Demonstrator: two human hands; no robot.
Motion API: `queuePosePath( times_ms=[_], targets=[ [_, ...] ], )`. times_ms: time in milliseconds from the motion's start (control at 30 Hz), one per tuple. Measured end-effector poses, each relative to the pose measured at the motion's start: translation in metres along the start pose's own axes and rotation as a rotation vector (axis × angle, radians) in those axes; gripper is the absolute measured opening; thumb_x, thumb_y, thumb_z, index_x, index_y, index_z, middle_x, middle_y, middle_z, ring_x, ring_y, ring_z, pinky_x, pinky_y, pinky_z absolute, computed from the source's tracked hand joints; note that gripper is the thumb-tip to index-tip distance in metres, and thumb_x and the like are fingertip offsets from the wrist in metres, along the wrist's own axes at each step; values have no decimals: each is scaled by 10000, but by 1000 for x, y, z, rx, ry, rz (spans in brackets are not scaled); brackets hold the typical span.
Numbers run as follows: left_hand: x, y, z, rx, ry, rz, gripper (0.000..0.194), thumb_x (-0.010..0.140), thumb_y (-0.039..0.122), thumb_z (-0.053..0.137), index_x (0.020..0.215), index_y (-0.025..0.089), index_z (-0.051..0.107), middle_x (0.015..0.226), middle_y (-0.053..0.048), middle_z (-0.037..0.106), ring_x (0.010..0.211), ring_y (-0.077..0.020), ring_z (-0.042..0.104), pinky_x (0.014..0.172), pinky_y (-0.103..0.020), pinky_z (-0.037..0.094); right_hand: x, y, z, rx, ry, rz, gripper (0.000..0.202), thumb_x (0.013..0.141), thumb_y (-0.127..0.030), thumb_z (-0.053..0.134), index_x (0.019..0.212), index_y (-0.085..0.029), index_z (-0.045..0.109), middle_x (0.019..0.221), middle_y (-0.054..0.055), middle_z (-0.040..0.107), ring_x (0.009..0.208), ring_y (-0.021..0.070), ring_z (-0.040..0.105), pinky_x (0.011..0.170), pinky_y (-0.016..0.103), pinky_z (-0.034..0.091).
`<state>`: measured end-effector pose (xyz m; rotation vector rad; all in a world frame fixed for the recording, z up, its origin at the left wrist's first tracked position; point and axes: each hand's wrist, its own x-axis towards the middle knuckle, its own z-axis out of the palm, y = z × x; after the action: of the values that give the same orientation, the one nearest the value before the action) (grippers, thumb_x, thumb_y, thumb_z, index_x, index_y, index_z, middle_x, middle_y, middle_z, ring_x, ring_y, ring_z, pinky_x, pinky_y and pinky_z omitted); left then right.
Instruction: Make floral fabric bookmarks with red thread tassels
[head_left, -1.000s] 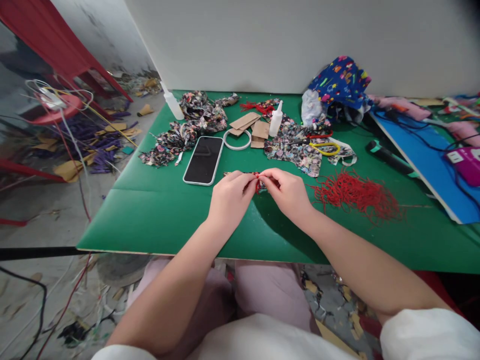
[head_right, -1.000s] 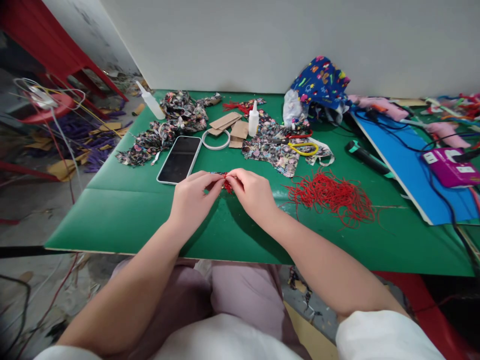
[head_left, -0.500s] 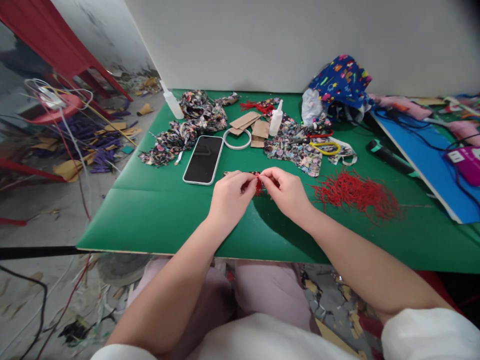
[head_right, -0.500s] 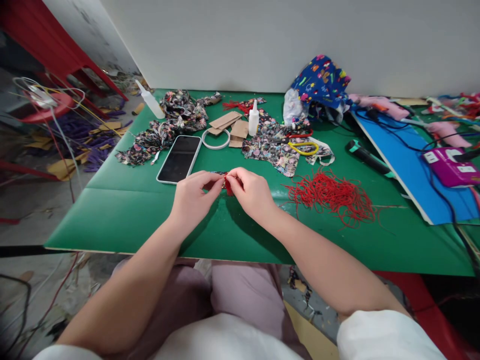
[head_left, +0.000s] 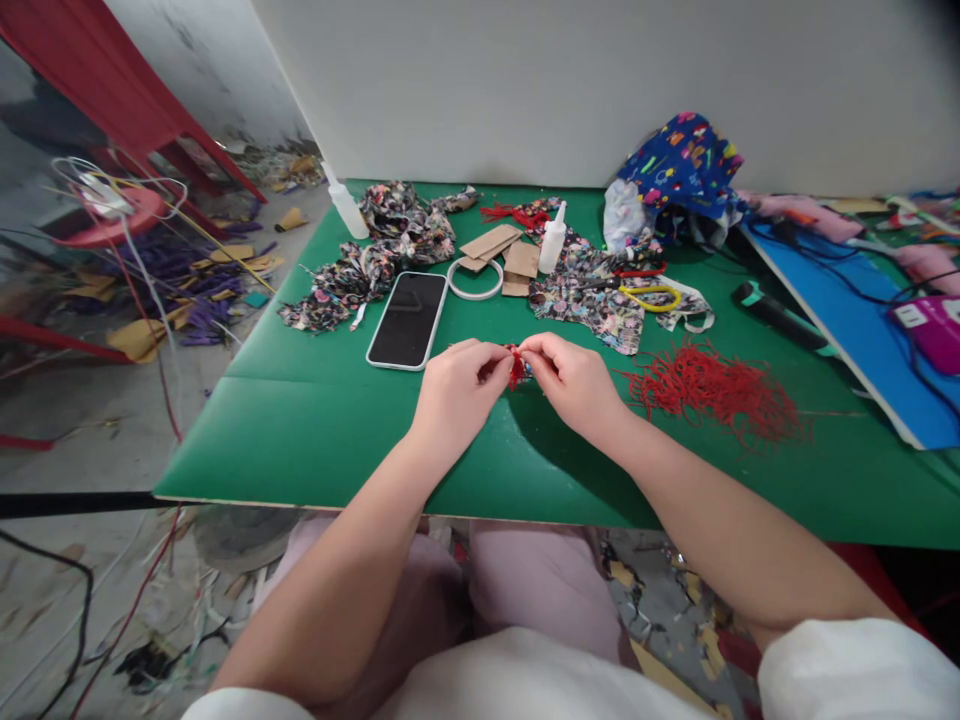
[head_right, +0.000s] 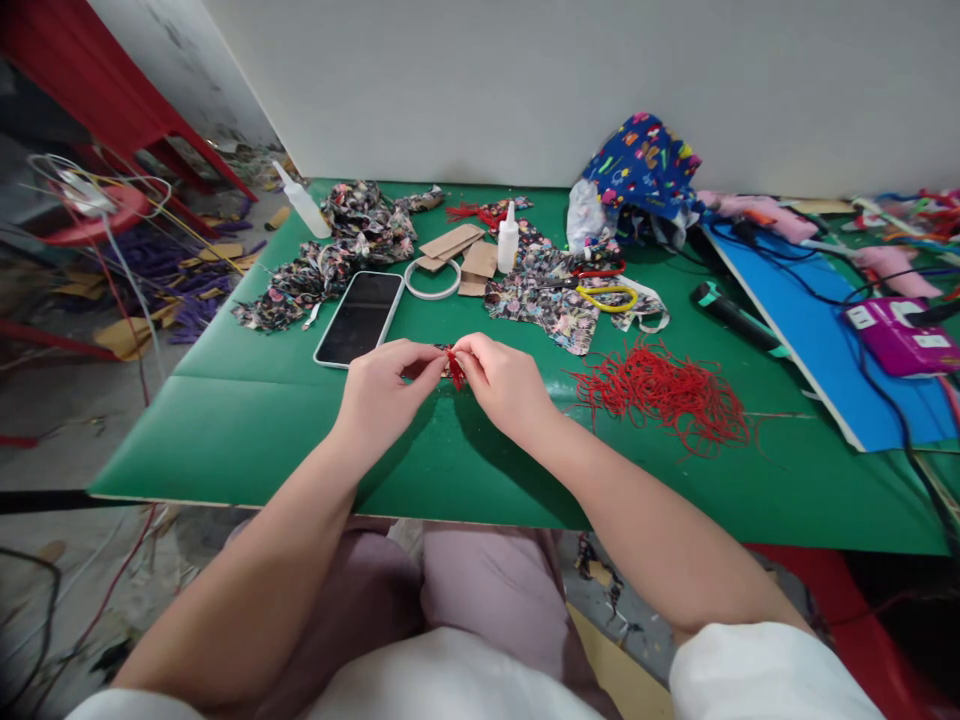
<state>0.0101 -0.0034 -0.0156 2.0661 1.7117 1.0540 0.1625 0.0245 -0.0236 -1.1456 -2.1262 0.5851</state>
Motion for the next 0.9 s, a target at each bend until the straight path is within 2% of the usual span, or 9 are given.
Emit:
queuePosePath(
  times_ms=[200,467,767,900],
  targets=[
    [-1,0,4,-61,-1,-19,125,773,211,539,744,175,654,717,-16,646,624,-114,552,610,-230,429,0,-1,-2,-18,-33,12,165,874,-249,400,860,-177,547,665,-8,578,582,101,505,563,210,332],
    [0,2,3,-210,-31,-150,115,738,187,551,762,155,659,679,-2,646,579,-100,560,556,-207,433,-1,-1,-2,100,-52,76,154,863,-253,412,851,-176,545,616,-21,561,549,92,501,553,205,338],
    [1,0,3,-515,-56,-291,103,707,229,600,727,139,647,567,28,590,492,-66,496,455,-166,380,2,-1,0,496,-135,271,160,840,-319,440,834,-177,513,603,-34,527,448,66,463,425,185,368],
    [1,0,4,-599,-53,-334,101,694,230,620,722,137,646,561,34,580,479,-54,477,441,-155,373,3,1,3,650,-142,304,155,828,-328,460,822,-179,502,586,-39,518,423,61,447,387,180,366]
  ],
)
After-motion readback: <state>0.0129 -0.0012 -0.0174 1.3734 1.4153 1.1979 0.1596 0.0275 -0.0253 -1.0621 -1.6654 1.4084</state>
